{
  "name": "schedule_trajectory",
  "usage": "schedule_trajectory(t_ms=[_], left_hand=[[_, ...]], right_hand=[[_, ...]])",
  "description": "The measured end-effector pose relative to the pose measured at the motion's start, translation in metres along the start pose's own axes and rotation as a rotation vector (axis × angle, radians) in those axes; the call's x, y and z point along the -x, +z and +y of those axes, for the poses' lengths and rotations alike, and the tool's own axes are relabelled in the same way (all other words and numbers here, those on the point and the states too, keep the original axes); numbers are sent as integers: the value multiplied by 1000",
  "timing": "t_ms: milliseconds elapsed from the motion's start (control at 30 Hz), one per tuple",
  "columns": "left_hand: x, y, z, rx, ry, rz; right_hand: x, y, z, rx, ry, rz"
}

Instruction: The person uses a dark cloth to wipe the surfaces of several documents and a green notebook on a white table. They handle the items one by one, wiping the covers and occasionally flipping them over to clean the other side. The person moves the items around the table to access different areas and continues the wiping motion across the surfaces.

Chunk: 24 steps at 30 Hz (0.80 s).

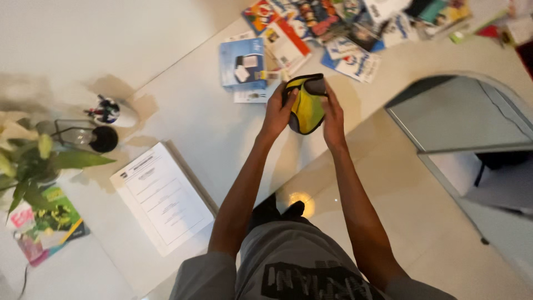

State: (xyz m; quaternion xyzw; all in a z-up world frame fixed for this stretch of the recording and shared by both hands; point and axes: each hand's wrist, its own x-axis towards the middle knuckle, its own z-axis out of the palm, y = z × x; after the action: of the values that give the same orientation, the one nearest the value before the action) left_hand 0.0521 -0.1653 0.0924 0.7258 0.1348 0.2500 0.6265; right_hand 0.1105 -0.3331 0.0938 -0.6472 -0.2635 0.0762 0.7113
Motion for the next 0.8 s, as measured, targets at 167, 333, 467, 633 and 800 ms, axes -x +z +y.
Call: schedule_trajectory(t_ms=[167,333,467,633,800], left_hand=[[34,67,15,-28,74,-77],[69,137,40,-11,54,-234],[97,194,62,107,-26,-427],[128,250,85,260,-12,-602],[136,293,82,155,181,-697]], right_hand=[[61,-80,-1,-153,250,67],[103,-134,-38,-74,-18,140],[134,-175,-69,55,103,333],[166,-223,-83,37,211,542],[179,-265,-77,31,224,689]])
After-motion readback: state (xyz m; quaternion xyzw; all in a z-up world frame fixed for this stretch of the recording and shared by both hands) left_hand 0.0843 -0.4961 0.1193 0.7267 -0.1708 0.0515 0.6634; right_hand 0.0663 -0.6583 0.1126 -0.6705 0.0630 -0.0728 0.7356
